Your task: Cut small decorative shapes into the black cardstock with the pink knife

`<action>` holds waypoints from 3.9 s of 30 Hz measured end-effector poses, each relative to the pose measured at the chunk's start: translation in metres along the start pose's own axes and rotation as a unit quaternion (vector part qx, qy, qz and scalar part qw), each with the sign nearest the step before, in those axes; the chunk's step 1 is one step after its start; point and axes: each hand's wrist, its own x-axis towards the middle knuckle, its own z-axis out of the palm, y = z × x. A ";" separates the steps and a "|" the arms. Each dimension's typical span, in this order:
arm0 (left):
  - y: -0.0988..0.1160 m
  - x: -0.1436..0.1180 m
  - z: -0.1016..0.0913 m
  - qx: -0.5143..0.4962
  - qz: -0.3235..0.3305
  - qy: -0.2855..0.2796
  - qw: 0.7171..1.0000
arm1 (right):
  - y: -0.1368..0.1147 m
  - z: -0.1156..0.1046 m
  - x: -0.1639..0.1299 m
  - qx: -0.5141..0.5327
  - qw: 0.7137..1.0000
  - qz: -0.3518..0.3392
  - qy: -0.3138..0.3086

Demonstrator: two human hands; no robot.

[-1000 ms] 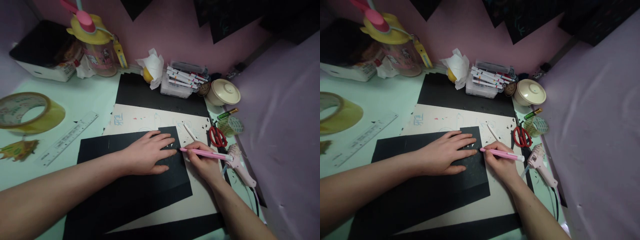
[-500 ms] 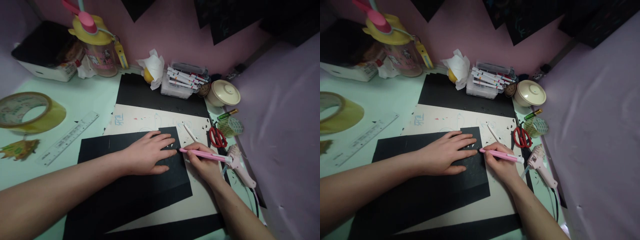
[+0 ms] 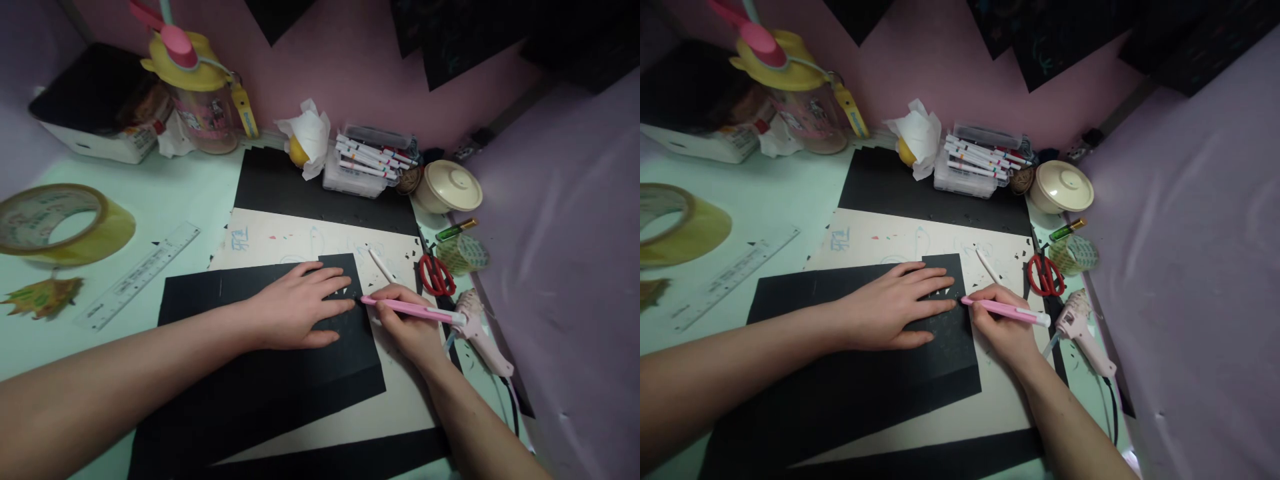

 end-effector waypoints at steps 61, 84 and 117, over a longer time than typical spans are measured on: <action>0.000 -0.001 0.002 0.007 0.012 0.023 1.000 | 0.001 0.005 -0.004 0.042 0.998 0.014 0.049; 0.000 -0.002 0.004 0.026 0.024 0.049 0.998 | 0.000 0.014 0.008 -0.080 0.969 -0.028 0.232; 0.003 0.000 -0.004 0.039 -0.004 -0.016 0.999 | -0.005 0.006 -0.008 0.053 0.995 -0.011 0.078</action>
